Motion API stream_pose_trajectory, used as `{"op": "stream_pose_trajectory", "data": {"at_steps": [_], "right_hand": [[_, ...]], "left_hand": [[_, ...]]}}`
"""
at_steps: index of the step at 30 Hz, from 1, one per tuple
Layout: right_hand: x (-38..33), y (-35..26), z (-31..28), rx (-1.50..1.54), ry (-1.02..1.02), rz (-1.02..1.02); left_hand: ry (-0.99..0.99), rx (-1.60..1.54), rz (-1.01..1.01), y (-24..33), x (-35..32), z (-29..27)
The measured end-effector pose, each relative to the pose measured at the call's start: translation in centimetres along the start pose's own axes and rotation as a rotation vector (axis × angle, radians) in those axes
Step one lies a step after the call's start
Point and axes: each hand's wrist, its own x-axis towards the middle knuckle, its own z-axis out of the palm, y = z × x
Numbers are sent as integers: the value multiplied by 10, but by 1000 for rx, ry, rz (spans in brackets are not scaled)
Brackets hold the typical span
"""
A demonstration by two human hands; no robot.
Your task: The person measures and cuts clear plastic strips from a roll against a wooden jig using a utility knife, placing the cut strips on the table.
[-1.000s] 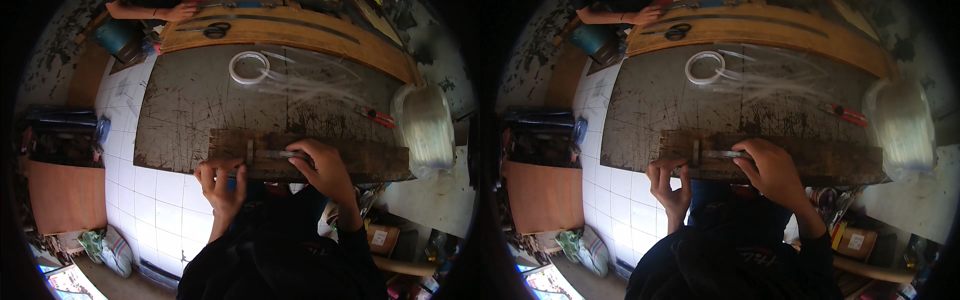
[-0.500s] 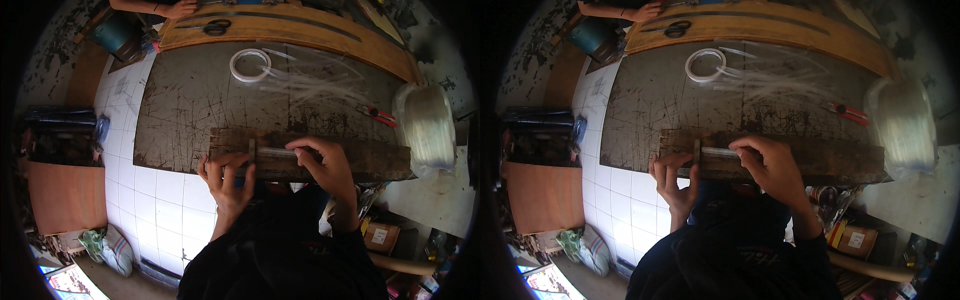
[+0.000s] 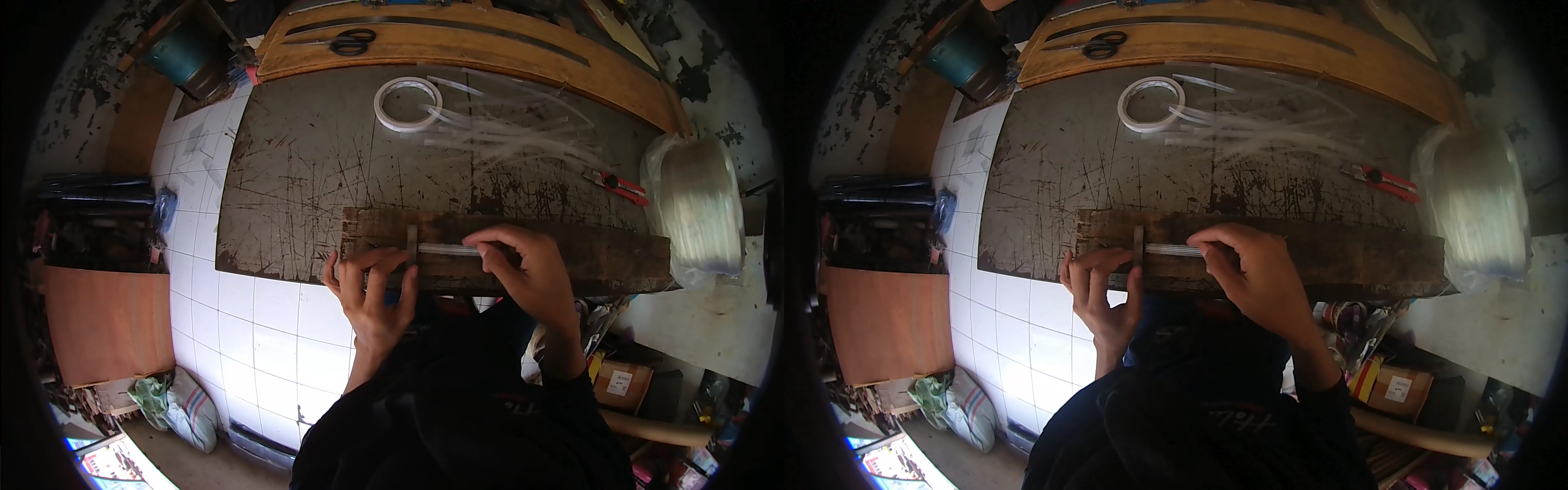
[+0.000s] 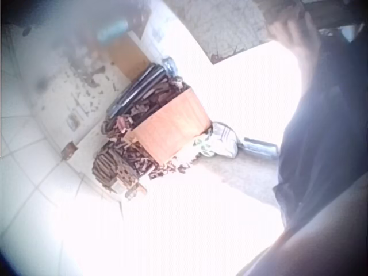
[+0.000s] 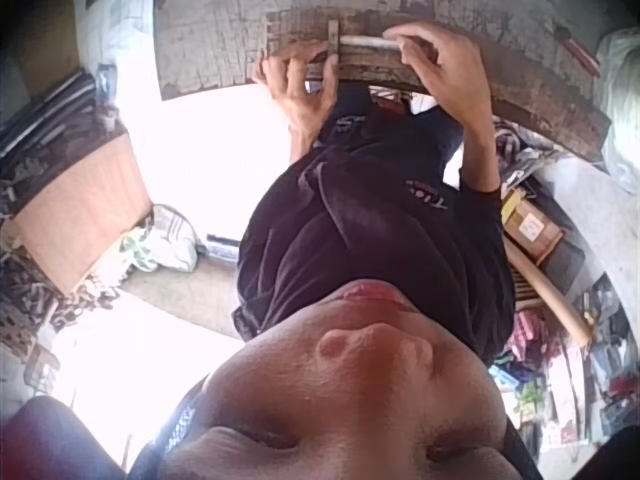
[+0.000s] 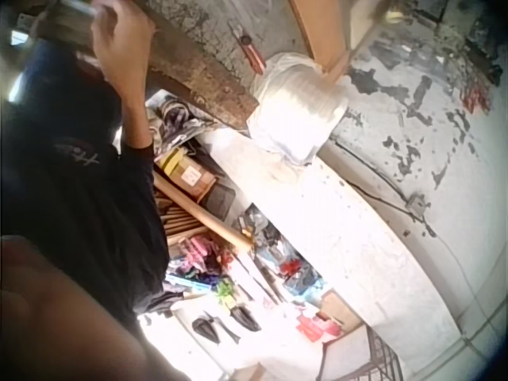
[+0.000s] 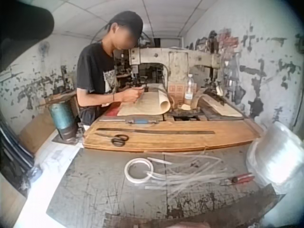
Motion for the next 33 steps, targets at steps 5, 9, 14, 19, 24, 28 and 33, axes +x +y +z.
{"op": "stream_pose_trajectory", "data": {"at_steps": [5,9,14,19,24,28,33], "right_hand": [[0,-3,0,-8,-5,9],[0,-2,1,-20,-3,-8],[1,1,2,-22,-6,4],[3,-1,3,-22,-20,8],[3,4,2,-28,-24,-17],[3,3,-1,-60,-40,-34],[-7,2,-25,-113,-67,94]], "left_hand": [[1,-5,1,-1,-1,0],[-6,-2,-3,-1,-3,0],[-10,-2,-8,-1,-3,-1],[-12,132,95,-1,-3,-2],[-96,263,147,7,1,-2],[-200,451,316,14,8,-13],[-259,448,409,15,19,-17]]}}
